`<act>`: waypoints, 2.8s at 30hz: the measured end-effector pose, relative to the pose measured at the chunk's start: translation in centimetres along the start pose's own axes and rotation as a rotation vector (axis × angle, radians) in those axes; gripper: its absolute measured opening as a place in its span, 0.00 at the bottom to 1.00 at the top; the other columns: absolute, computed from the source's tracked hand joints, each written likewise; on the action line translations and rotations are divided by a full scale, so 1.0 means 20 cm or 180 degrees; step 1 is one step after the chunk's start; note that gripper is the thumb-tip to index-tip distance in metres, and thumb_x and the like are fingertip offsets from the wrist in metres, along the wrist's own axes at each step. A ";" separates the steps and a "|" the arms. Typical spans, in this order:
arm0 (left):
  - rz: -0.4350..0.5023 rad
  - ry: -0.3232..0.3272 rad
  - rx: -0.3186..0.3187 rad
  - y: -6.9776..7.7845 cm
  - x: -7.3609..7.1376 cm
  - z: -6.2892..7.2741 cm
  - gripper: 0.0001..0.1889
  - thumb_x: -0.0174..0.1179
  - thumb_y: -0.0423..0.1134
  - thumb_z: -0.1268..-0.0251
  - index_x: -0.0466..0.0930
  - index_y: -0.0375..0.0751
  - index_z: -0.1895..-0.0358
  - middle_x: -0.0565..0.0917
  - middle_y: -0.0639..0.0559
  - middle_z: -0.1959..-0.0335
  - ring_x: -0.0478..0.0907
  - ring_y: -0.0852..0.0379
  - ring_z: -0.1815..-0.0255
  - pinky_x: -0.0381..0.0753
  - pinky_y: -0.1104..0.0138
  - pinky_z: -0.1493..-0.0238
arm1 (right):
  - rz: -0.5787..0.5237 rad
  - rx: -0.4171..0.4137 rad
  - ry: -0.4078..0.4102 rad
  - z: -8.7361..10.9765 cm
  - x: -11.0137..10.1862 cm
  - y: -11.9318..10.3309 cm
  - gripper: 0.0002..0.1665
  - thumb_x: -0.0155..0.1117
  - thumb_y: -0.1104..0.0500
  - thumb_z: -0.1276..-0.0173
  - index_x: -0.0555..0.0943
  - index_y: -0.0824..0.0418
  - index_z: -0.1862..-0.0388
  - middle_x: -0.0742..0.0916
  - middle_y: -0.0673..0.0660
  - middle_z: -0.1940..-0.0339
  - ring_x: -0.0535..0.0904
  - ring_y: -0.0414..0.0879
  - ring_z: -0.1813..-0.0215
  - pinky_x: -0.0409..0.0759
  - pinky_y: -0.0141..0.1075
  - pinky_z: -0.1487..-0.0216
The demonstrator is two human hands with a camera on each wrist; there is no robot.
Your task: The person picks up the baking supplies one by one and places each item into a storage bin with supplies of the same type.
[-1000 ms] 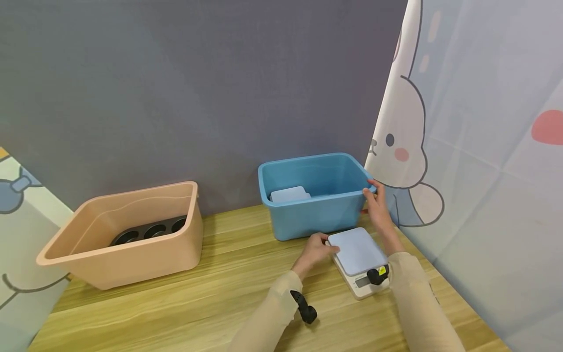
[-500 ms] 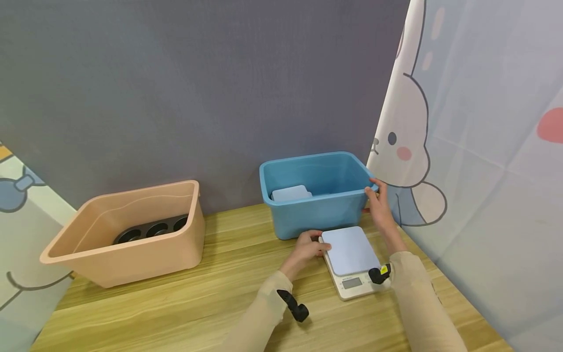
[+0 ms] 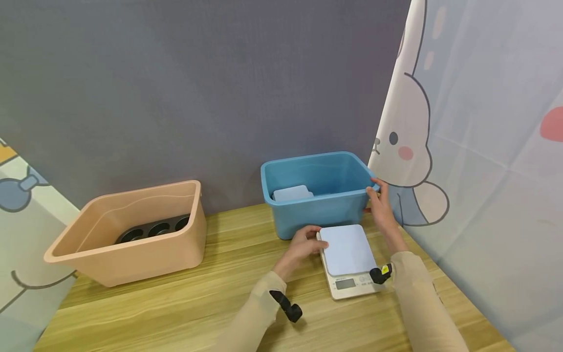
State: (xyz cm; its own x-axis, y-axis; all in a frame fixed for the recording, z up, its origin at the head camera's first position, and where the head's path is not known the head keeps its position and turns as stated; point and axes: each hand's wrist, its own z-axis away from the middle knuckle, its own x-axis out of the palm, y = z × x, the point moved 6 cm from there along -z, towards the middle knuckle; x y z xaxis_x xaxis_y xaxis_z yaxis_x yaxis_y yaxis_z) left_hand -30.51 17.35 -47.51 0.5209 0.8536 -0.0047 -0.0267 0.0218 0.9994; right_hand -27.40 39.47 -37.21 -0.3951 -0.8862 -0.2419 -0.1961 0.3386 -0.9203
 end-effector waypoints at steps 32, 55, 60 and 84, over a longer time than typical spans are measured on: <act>-0.0041 0.0037 0.0543 0.24 -0.15 0.09 0.23 0.71 0.27 0.47 0.83 0.48 0.47 0.80 0.50 0.45 0.81 0.58 0.60 0.84 0.62 0.64 | -0.0002 -0.0078 0.0012 -0.01 -0.01 0.03 0.34 0.38 0.49 0.18 0.46 0.67 0.24 0.51 0.70 0.25 0.66 0.39 0.46 0.81 0.25 0.69; -0.0354 -0.0103 0.1065 0.63 -0.20 0.21 0.22 0.68 0.31 0.40 0.80 0.48 0.41 0.76 0.51 0.37 0.81 0.52 0.43 0.85 0.63 0.56 | -0.0069 -0.0138 0.0050 -0.01 -0.01 0.02 0.34 0.38 0.50 0.18 0.47 0.67 0.24 0.56 0.68 0.31 0.66 0.32 0.50 0.79 0.23 0.66; -0.0451 -0.0032 0.1131 0.73 -0.23 0.23 0.22 0.68 0.32 0.40 0.80 0.51 0.42 0.76 0.54 0.36 0.81 0.52 0.41 0.84 0.62 0.55 | -0.0005 -0.0161 0.0045 -0.01 -0.01 0.02 0.33 0.37 0.50 0.18 0.47 0.67 0.25 0.59 0.64 0.36 0.68 0.32 0.51 0.80 0.25 0.67; -0.0617 0.0195 0.1656 1.15 -0.35 0.23 0.21 0.65 0.37 0.34 0.78 0.55 0.40 0.71 0.59 0.34 0.77 0.59 0.38 0.84 0.59 0.51 | 0.0042 -0.0148 -0.0012 -0.01 0.01 0.02 0.33 0.36 0.50 0.17 0.46 0.66 0.23 0.61 0.57 0.43 0.66 0.39 0.47 0.82 0.28 0.66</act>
State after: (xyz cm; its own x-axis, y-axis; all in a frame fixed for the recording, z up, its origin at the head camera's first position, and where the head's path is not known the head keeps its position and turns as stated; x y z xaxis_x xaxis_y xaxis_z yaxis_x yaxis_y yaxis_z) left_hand -30.81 9.56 -24.37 0.4235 0.8885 -0.1765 0.4975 -0.0652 0.8650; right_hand -27.67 39.55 -37.66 -0.3947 -0.8827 -0.2551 -0.2326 0.3646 -0.9017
